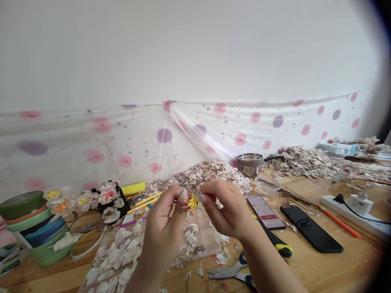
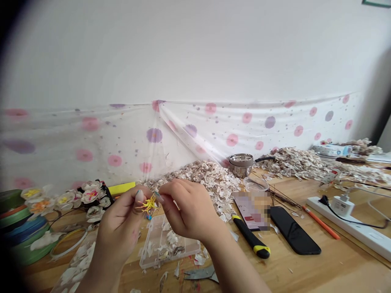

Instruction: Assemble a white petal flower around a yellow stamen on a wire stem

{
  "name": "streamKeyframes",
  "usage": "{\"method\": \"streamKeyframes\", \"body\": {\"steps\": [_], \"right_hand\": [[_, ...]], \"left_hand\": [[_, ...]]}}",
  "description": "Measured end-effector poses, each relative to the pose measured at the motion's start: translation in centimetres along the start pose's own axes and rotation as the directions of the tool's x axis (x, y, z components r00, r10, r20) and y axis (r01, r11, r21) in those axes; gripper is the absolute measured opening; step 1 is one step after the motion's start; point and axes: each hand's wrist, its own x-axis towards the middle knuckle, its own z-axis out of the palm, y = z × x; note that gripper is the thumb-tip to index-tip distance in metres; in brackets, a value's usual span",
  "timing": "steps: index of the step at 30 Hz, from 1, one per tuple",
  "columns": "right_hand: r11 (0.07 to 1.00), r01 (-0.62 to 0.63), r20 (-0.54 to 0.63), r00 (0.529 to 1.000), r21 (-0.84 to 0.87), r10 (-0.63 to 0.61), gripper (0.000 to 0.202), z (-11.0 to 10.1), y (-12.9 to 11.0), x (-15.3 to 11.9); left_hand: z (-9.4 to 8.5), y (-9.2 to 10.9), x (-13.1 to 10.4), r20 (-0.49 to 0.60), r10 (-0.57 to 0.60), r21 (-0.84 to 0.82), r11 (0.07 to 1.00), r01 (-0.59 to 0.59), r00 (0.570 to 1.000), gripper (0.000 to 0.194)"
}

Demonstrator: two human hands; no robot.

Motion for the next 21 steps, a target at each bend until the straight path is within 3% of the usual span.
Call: {"method": "streamKeyframes", "body": {"steps": [13, 17, 21], "right_hand": [[0.958, -0.283, 0.02, 0.959, 0.041, 0.282, 0.032, 0.84, -0.6, -0.2], [0.899, -0.376, 0.056, 0.926, 0.224, 0.373, 0.04, 1.05, -0.49, -0.44], [0.828, -0.386, 0.057, 0.915, 0.406, 0.399, 0.046, 0.79, -0.19, -0.62]], "left_hand": [[-0.01, -0.88, 0.13, 0.078, 0.08, 0.08, 0.993, -0.086, 0.994, 0.038], [0.03, -0.88, 0.13, 0.069, 0.058, 0.068, 0.996, -0.063, 0.996, 0.039], [0.04, -0.56, 0.07, 0.046, 0.03, 0.049, 0.998, -0.032, 0.998, 0.041]]}}
